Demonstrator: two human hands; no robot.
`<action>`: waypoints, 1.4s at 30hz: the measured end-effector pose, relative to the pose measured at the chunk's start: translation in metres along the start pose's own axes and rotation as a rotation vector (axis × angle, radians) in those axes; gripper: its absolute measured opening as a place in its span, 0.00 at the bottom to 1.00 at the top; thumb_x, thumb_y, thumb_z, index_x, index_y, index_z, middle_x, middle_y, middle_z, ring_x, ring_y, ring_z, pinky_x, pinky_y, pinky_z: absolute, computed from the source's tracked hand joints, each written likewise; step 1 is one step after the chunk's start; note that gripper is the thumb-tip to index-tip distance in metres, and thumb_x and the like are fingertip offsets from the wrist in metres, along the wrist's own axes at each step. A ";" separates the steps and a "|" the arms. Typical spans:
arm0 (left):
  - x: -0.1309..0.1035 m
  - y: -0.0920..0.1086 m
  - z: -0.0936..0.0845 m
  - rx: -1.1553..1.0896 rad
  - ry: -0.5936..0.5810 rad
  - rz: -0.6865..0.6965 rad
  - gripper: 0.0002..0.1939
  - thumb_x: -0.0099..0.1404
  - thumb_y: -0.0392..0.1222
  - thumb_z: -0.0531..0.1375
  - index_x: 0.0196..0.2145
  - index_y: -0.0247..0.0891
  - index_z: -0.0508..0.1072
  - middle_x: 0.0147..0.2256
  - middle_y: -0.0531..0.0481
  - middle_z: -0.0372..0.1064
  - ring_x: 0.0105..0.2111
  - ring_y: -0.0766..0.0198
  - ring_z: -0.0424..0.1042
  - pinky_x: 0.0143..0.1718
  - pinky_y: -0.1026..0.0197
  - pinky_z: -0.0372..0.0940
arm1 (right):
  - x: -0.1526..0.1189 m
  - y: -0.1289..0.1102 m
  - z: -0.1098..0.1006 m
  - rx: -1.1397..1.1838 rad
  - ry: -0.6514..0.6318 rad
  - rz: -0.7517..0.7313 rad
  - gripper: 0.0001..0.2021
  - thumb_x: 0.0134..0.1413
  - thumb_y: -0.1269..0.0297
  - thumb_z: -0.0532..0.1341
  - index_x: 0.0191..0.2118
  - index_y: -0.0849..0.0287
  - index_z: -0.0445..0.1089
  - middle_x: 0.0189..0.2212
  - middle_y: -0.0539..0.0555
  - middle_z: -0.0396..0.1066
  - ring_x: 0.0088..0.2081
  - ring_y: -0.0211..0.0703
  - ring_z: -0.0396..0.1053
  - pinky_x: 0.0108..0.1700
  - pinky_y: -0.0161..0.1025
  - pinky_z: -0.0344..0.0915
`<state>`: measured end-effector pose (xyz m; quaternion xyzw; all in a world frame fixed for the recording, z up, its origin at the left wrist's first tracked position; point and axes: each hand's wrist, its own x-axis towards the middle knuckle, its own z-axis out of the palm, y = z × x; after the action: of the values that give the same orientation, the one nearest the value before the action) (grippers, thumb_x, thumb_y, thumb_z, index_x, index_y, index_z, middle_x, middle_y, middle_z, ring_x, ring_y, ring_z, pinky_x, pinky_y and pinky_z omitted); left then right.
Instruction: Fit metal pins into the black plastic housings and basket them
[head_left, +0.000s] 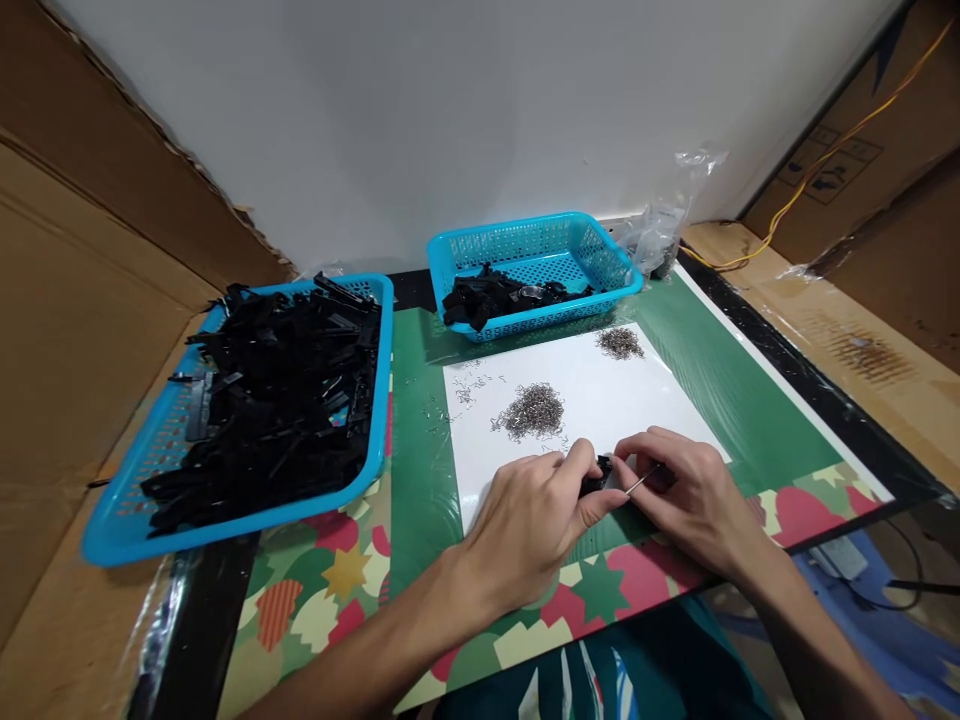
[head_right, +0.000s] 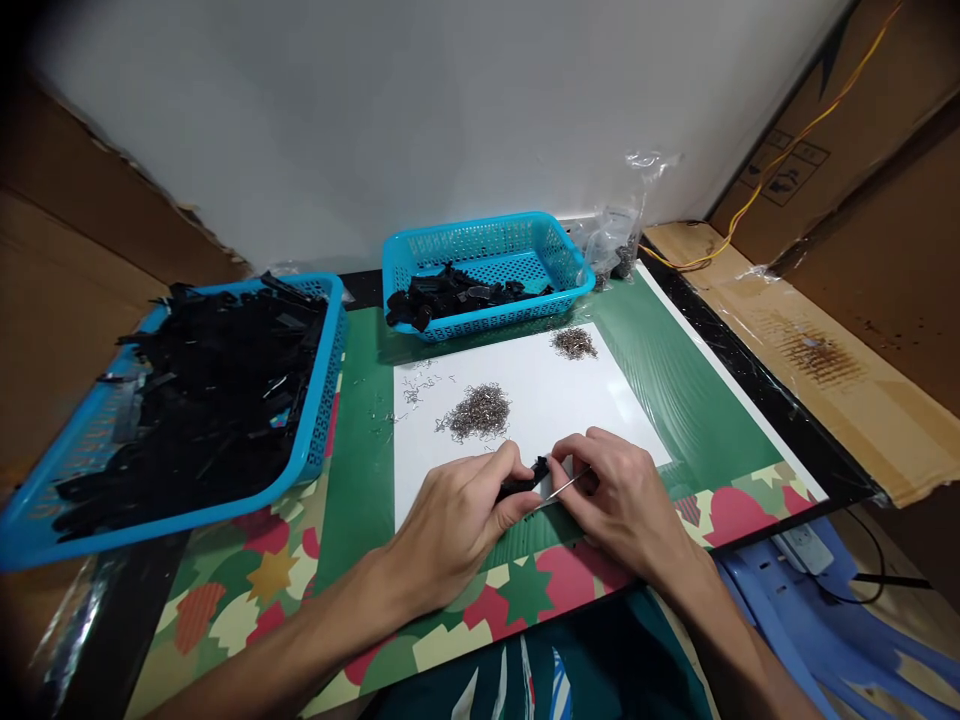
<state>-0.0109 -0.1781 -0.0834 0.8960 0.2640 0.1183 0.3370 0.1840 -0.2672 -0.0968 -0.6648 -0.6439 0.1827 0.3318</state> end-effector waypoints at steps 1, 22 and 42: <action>0.000 0.000 0.000 0.006 0.000 0.007 0.26 0.79 0.65 0.43 0.42 0.42 0.66 0.37 0.49 0.78 0.36 0.53 0.79 0.33 0.57 0.63 | -0.001 0.000 0.000 -0.018 0.006 -0.021 0.07 0.68 0.66 0.61 0.37 0.58 0.75 0.26 0.50 0.70 0.25 0.39 0.66 0.30 0.37 0.61; -0.002 -0.005 0.009 0.013 0.007 0.049 0.25 0.78 0.64 0.47 0.47 0.40 0.69 0.30 0.49 0.75 0.31 0.57 0.77 0.32 0.60 0.67 | -0.004 0.002 0.004 -0.153 0.058 -0.079 0.09 0.66 0.65 0.61 0.32 0.56 0.70 0.22 0.49 0.68 0.24 0.39 0.65 0.27 0.36 0.58; -0.005 -0.006 0.013 0.047 0.040 0.083 0.24 0.79 0.62 0.47 0.44 0.39 0.69 0.28 0.48 0.74 0.29 0.57 0.76 0.31 0.61 0.64 | 0.005 0.010 -0.018 0.047 0.301 0.123 0.18 0.76 0.55 0.53 0.46 0.55 0.79 0.42 0.57 0.75 0.43 0.47 0.73 0.40 0.41 0.66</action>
<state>-0.0121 -0.1841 -0.0969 0.9112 0.2358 0.1442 0.3054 0.2039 -0.2660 -0.0892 -0.7149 -0.5406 0.1158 0.4281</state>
